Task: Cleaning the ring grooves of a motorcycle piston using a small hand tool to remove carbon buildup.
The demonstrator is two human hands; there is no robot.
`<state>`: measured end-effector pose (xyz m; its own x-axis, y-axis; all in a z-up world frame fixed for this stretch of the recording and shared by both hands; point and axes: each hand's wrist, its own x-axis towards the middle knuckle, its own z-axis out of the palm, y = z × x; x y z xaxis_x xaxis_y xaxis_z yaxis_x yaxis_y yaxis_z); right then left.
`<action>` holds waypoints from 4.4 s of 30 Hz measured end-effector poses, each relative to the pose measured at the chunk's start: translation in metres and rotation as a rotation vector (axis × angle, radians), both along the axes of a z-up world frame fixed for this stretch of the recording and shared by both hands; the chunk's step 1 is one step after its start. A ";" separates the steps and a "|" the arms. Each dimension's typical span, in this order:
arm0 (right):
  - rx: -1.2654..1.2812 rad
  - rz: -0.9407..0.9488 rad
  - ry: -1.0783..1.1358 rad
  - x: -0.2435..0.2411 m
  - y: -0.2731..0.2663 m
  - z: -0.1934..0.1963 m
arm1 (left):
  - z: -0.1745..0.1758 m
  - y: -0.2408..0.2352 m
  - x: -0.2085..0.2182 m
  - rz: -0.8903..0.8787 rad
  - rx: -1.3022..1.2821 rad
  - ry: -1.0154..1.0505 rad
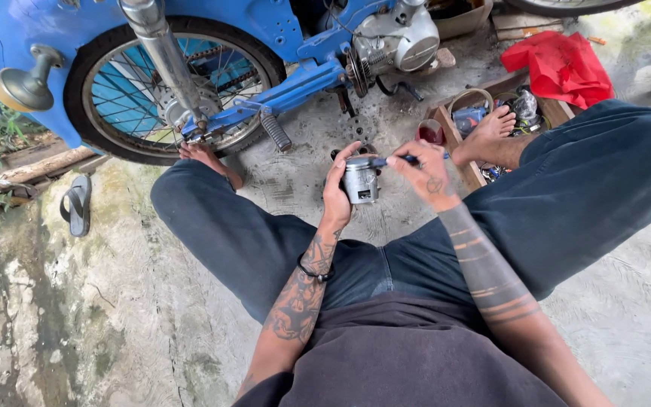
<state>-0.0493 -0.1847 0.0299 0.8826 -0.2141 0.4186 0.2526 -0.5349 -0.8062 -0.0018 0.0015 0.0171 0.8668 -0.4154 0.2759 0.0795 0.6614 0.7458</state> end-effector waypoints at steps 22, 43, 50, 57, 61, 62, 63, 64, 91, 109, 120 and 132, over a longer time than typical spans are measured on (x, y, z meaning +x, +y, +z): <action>-0.115 0.021 0.050 -0.013 0.006 0.009 | 0.007 0.003 -0.006 0.104 0.246 -0.109; -0.094 0.027 0.101 -0.017 0.011 0.021 | -0.013 0.007 0.002 0.149 0.402 -0.187; 0.100 -0.180 0.279 -0.005 -0.021 -0.018 | -0.014 -0.002 0.009 0.070 0.054 0.032; 0.405 -0.096 0.322 0.010 -0.019 -0.059 | 0.004 -0.004 -0.010 0.032 0.229 0.157; 0.741 -0.134 0.318 0.015 -0.008 -0.066 | -0.018 -0.012 0.005 -0.008 0.070 0.345; 0.780 -0.106 0.412 0.013 -0.006 -0.055 | -0.034 -0.012 0.013 -0.005 0.024 0.384; 0.818 -0.078 0.506 0.010 -0.002 -0.044 | -0.050 -0.012 0.021 -0.002 -0.022 0.422; 0.820 -0.075 0.505 0.008 -0.007 -0.040 | -0.052 -0.014 0.025 0.000 -0.020 0.420; 0.341 0.057 0.234 0.007 0.004 -0.060 | 0.015 -0.006 -0.019 0.259 0.256 -0.050; 0.314 0.048 0.205 0.000 0.017 -0.037 | 0.012 -0.006 -0.013 0.320 0.255 -0.121; 0.339 0.084 0.137 -0.007 0.023 -0.018 | 0.013 -0.006 -0.010 0.307 0.228 -0.133; 0.223 -0.115 0.289 0.015 -0.003 -0.058 | 0.034 -0.012 -0.024 0.172 -0.004 -0.008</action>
